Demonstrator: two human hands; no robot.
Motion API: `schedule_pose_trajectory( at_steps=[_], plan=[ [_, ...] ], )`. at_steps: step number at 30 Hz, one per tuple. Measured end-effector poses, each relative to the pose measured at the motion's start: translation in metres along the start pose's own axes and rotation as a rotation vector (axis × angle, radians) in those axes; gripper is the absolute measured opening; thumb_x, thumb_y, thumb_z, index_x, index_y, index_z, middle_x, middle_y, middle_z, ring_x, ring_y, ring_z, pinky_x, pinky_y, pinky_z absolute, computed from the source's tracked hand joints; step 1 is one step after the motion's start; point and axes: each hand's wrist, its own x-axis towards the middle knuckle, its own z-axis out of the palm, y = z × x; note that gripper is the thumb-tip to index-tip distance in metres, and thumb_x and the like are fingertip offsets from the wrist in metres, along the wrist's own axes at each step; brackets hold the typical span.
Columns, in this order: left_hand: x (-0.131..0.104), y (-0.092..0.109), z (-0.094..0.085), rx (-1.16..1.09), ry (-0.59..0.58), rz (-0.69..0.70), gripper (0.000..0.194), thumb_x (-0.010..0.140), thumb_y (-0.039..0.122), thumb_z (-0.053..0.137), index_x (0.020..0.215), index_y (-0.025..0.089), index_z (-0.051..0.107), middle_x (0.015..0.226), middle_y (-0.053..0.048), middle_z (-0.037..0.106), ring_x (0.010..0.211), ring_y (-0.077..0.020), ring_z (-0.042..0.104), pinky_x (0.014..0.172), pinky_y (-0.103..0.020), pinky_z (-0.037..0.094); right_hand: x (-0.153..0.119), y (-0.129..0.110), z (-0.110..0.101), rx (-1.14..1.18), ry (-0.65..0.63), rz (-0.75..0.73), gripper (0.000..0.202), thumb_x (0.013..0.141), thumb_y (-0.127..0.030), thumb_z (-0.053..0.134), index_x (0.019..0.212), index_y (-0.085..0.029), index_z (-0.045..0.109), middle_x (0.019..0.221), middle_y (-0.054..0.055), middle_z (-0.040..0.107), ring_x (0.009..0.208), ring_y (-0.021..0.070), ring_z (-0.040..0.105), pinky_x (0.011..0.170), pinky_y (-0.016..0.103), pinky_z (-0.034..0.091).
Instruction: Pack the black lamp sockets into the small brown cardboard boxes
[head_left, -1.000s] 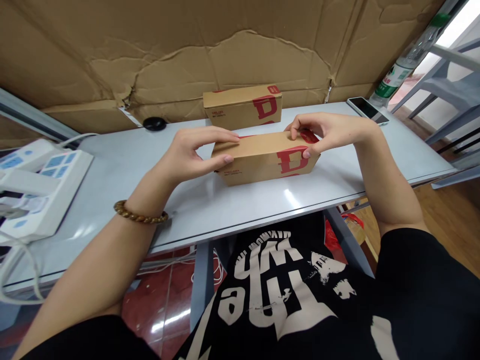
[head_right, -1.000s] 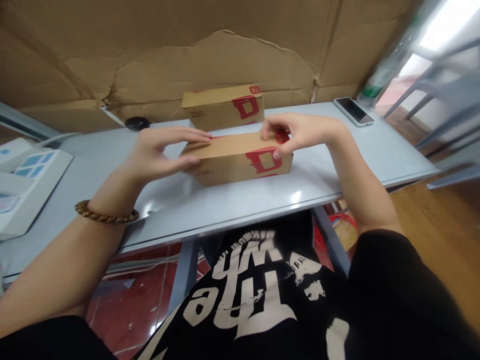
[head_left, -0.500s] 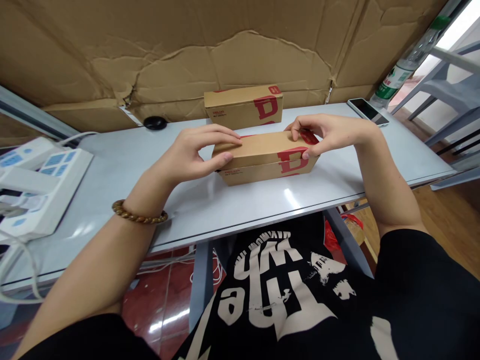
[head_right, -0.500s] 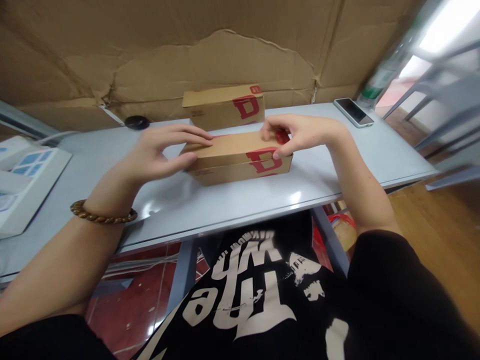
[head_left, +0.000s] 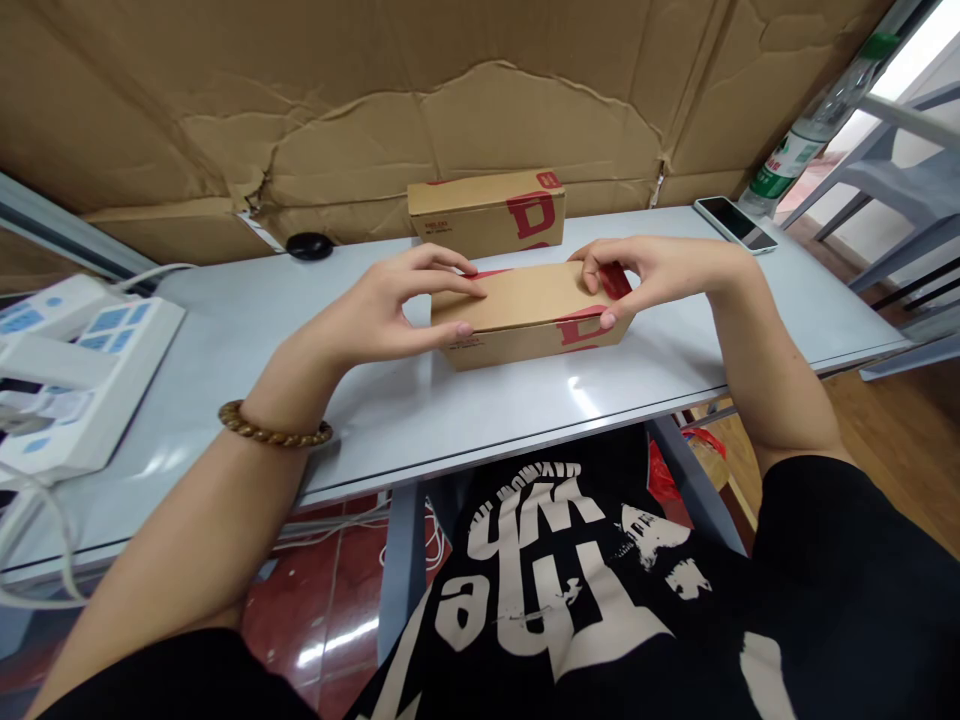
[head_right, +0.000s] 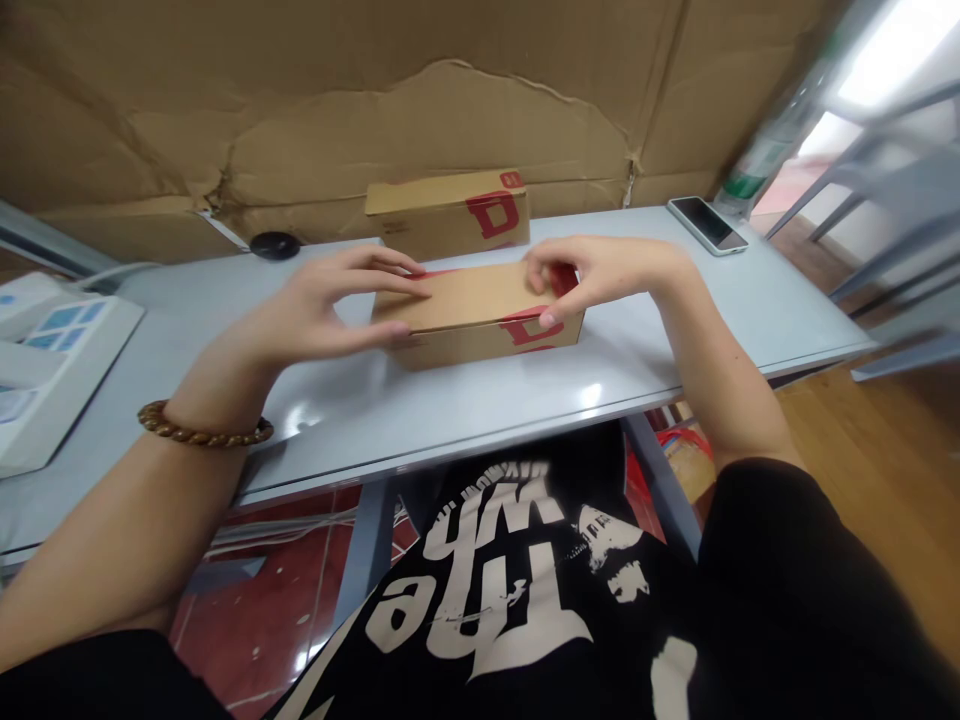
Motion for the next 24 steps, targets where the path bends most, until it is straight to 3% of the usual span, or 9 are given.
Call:
schedule_pose_trajectory(
  at_steps=[3, 8, 12, 16, 19, 24],
  plan=[
    [-0.001, 0.0, 0.004, -0.008, -0.016, 0.026, 0.052, 0.094, 0.074, 0.085, 0.125, 0.032, 0.09, 0.151, -0.013, 0.078, 0.139, -0.0382, 0.075, 0.127, -0.057, 0.059, 0.002, -0.002, 0.004, -0.041, -0.007, -0.011, 0.054, 0.082, -0.068, 0.102, 0.095, -0.029, 0.068, 0.11, 0.003, 0.068, 0.094, 0.0233, 0.057, 0.081, 0.039, 0.048],
    [0.0, -0.002, 0.007, 0.016, -0.019, 0.001, 0.059, 0.089, 0.082, 0.087, 0.123, 0.034, 0.087, 0.157, -0.011, 0.077, 0.141, -0.039, 0.075, 0.129, -0.058, 0.058, 0.006, -0.004, 0.013, -0.103, 0.123, 0.023, 0.06, 0.073, -0.058, 0.107, 0.101, -0.029, 0.064, 0.114, 0.004, 0.066, 0.098, 0.0269, 0.058, 0.083, 0.041, 0.049],
    [0.001, -0.011, 0.008, 0.072, 0.038, -0.031, 0.058, 0.094, 0.08, 0.08, 0.127, 0.033, 0.087, 0.16, -0.011, 0.077, 0.146, -0.0402, 0.074, 0.132, -0.058, 0.056, 0.017, 0.007, 0.021, -0.216, 0.314, -0.037, 0.043, 0.084, -0.051, 0.097, 0.105, -0.028, 0.068, 0.134, 0.01, 0.067, 0.108, 0.0311, 0.062, 0.096, 0.048, 0.055],
    [0.002, -0.024, 0.01, 0.141, 0.092, -0.117, 0.063, 0.102, 0.077, 0.071, 0.142, 0.032, 0.086, 0.167, -0.009, 0.074, 0.156, -0.0404, 0.068, 0.139, -0.059, 0.048, 0.035, 0.033, 0.032, -0.35, 0.528, -0.174, 0.016, 0.097, -0.028, 0.076, 0.114, -0.027, 0.075, 0.147, 0.014, 0.068, 0.118, 0.034, 0.069, 0.104, 0.054, 0.06],
    [0.002, -0.034, 0.012, 0.179, 0.108, -0.156, 0.063, 0.106, 0.071, 0.066, 0.151, 0.03, 0.084, 0.171, -0.008, 0.071, 0.164, -0.0417, 0.061, 0.145, -0.061, 0.041, 0.049, 0.05, 0.04, -0.438, 0.627, -0.223, 0.031, 0.098, -0.015, 0.062, 0.122, -0.026, 0.078, 0.135, 0.014, 0.073, 0.115, 0.0343, 0.073, 0.101, 0.055, 0.063],
    [0.003, -0.05, 0.013, 0.213, 0.111, -0.197, 0.063, 0.112, 0.068, 0.06, 0.16, 0.031, 0.08, 0.175, -0.007, 0.068, 0.174, -0.0466, 0.048, 0.146, -0.071, 0.033, 0.061, 0.062, 0.047, -0.555, 0.728, -0.183, 0.036, 0.102, -0.015, 0.057, 0.125, -0.026, 0.082, 0.134, 0.015, 0.077, 0.124, 0.038, 0.074, 0.109, 0.06, 0.063]
  ],
)
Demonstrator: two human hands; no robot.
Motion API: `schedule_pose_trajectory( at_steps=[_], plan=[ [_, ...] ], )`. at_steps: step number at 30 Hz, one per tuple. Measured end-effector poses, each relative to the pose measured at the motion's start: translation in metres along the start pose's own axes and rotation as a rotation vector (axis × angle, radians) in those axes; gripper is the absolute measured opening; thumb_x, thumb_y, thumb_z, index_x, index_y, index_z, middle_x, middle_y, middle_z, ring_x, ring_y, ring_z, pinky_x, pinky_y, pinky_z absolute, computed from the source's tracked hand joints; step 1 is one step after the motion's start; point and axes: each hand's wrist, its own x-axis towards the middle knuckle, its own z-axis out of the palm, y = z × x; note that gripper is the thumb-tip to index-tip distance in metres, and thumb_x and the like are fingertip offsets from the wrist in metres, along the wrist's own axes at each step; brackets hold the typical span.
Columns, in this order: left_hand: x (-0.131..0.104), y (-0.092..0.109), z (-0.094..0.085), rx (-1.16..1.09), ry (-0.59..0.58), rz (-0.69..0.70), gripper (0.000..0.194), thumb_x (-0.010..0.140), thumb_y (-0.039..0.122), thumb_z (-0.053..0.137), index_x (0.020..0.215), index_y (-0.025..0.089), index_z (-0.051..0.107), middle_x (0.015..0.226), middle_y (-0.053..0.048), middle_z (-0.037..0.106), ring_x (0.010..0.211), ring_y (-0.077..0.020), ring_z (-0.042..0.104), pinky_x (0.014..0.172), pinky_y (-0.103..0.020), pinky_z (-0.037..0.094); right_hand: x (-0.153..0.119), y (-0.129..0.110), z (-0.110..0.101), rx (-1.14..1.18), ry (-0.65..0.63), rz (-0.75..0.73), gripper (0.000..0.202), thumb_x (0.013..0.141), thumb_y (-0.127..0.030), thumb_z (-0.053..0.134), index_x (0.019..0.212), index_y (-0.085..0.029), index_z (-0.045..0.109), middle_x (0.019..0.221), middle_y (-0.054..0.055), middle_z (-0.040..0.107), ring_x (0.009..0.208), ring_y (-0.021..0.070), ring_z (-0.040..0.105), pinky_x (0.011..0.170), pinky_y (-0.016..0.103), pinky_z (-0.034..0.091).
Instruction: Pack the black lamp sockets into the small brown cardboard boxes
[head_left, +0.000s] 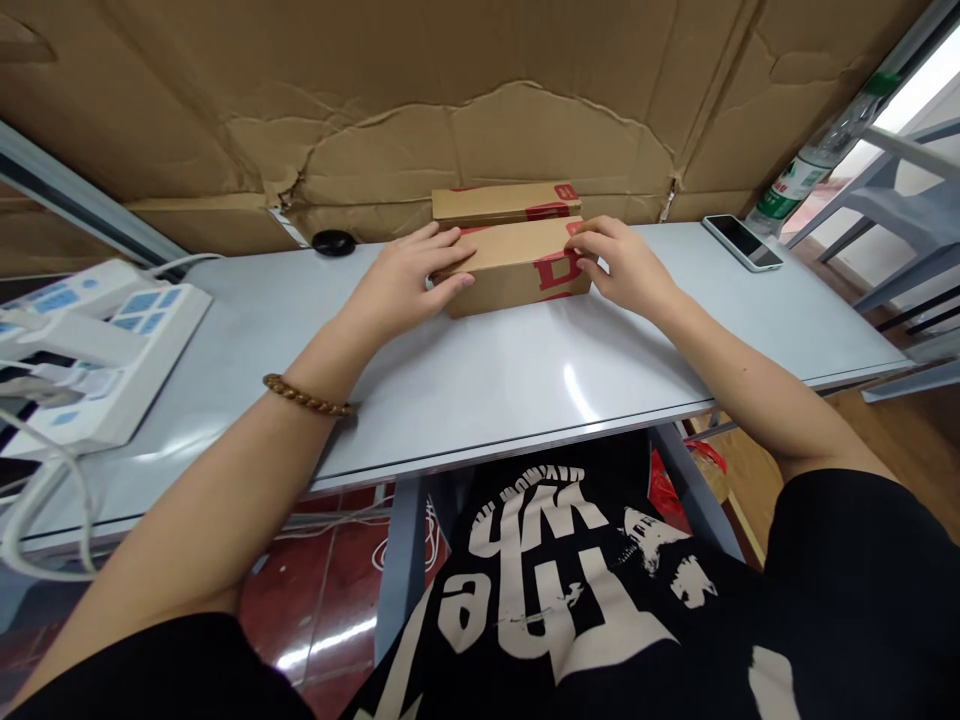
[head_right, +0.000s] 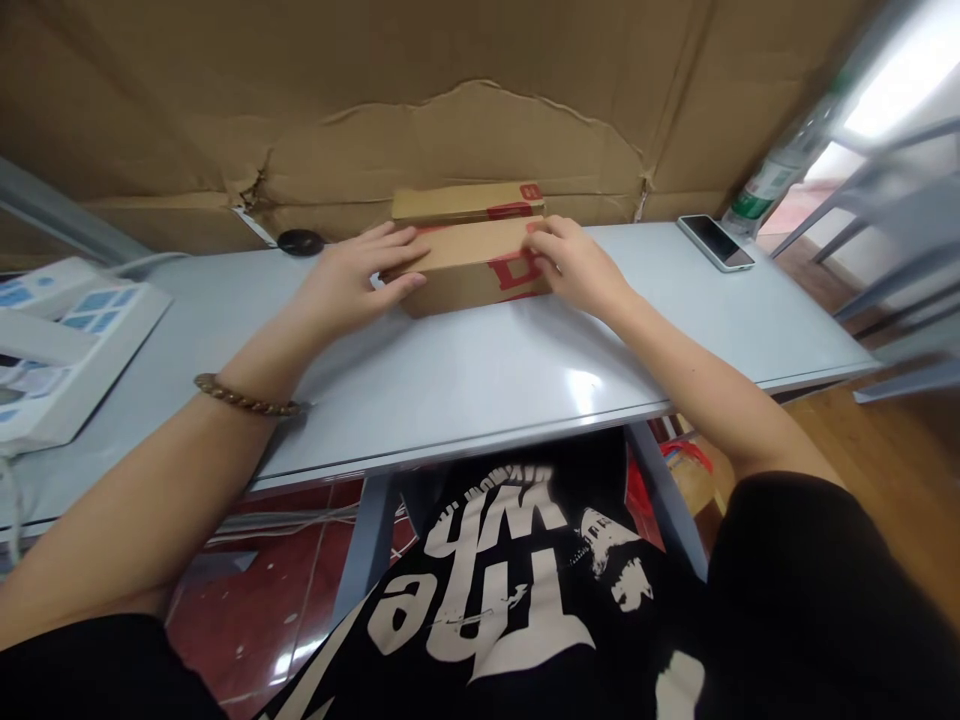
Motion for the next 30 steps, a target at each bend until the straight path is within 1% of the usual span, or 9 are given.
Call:
schedule_pose_trajectory(
  at_steps=[3, 7, 10, 16, 18, 20, 22, 27, 30],
  plan=[
    [0.002, -0.007, 0.005, 0.022, -0.01, -0.01, 0.065, 0.115, 0.065, 0.058, 0.167, 0.03, 0.074, 0.182, -0.009, 0.06, 0.178, -0.0473, 0.04, 0.147, -0.072, 0.031, 0.0, 0.003, 0.003, -0.024, 0.015, 0.023, 0.038, 0.103, -0.017, 0.056, 0.127, -0.027, 0.083, 0.135, 0.015, 0.078, 0.126, 0.0387, 0.074, 0.112, 0.061, 0.063],
    [0.004, -0.013, 0.016, 0.065, -0.028, -0.021, 0.067, 0.115, 0.055, 0.061, 0.177, 0.029, 0.061, 0.194, -0.012, 0.042, 0.183, -0.0477, 0.029, 0.148, -0.072, 0.026, 0.001, 0.01, 0.003, -0.012, 0.011, 0.059, 0.037, 0.103, -0.022, 0.057, 0.129, -0.029, 0.083, 0.138, 0.014, 0.079, 0.131, 0.0405, 0.074, 0.117, 0.065, 0.063],
    [0.005, -0.015, 0.024, 0.067, 0.007, -0.023, 0.07, 0.114, 0.053, 0.064, 0.18, 0.028, 0.057, 0.195, -0.013, 0.039, 0.183, -0.0469, 0.028, 0.149, -0.071, 0.024, 0.002, 0.014, 0.003, -0.017, 0.008, 0.083, 0.036, 0.103, -0.026, 0.058, 0.13, -0.03, 0.082, 0.138, 0.015, 0.08, 0.131, 0.0425, 0.073, 0.118, 0.068, 0.062],
    [0.007, -0.021, 0.029, 0.038, 0.033, -0.026, 0.07, 0.111, 0.052, 0.068, 0.177, 0.03, 0.06, 0.194, -0.013, 0.042, 0.183, -0.0481, 0.028, 0.149, -0.076, 0.022, 0.003, 0.013, -0.001, -0.008, 0.004, 0.096, 0.034, 0.102, -0.027, 0.06, 0.13, -0.029, 0.08, 0.139, 0.016, 0.078, 0.133, 0.0424, 0.073, 0.117, 0.067, 0.064],
    [0.009, -0.026, 0.031, 0.014, 0.05, -0.021, 0.07, 0.11, 0.052, 0.07, 0.176, 0.029, 0.061, 0.193, -0.013, 0.043, 0.183, -0.0474, 0.028, 0.149, -0.075, 0.021, 0.003, 0.014, -0.002, 0.011, 0.003, 0.121, 0.044, 0.1, -0.027, 0.062, 0.143, -0.026, 0.075, 0.145, 0.018, 0.076, 0.138, 0.0425, 0.073, 0.116, 0.066, 0.065],
    [0.01, -0.032, 0.033, -0.02, 0.064, -0.013, 0.071, 0.108, 0.052, 0.072, 0.174, 0.029, 0.062, 0.193, -0.014, 0.043, 0.183, -0.0468, 0.028, 0.15, -0.074, 0.02, 0.002, 0.017, -0.003, 0.041, -0.001, 0.165, 0.06, 0.099, -0.029, 0.065, 0.159, -0.024, 0.064, 0.157, 0.019, 0.072, 0.146, 0.0437, 0.07, 0.116, 0.067, 0.066],
    [0.013, -0.038, 0.036, -0.061, 0.076, -0.013, 0.072, 0.105, 0.054, 0.076, 0.172, 0.03, 0.064, 0.192, -0.013, 0.044, 0.183, -0.0467, 0.028, 0.15, -0.075, 0.018, 0.002, 0.021, -0.003, 0.059, -0.005, 0.199, 0.07, 0.099, -0.034, 0.068, 0.167, -0.024, 0.056, 0.165, 0.018, 0.069, 0.152, 0.0451, 0.067, 0.116, 0.068, 0.066],
    [0.016, -0.047, 0.045, -0.211, 0.149, -0.083, 0.076, 0.095, 0.066, 0.085, 0.162, 0.031, 0.074, 0.196, -0.007, 0.037, 0.186, -0.0495, 0.015, 0.15, -0.078, 0.01, 0.001, 0.026, -0.003, 0.072, -0.004, 0.21, 0.06, 0.102, -0.041, 0.07, 0.159, -0.027, 0.064, 0.161, 0.018, 0.073, 0.148, 0.0432, 0.071, 0.119, 0.069, 0.066],
    [0.015, -0.047, 0.048, -0.315, 0.178, -0.132, 0.084, 0.089, 0.071, 0.089, 0.16, 0.029, 0.076, 0.198, -0.007, 0.031, 0.186, -0.0484, 0.017, 0.152, -0.068, 0.02, 0.001, 0.026, -0.004, 0.114, -0.015, 0.202, 0.058, 0.106, -0.052, 0.069, 0.159, -0.029, 0.066, 0.159, 0.017, 0.074, 0.149, 0.0427, 0.07, 0.12, 0.069, 0.066]
  ],
)
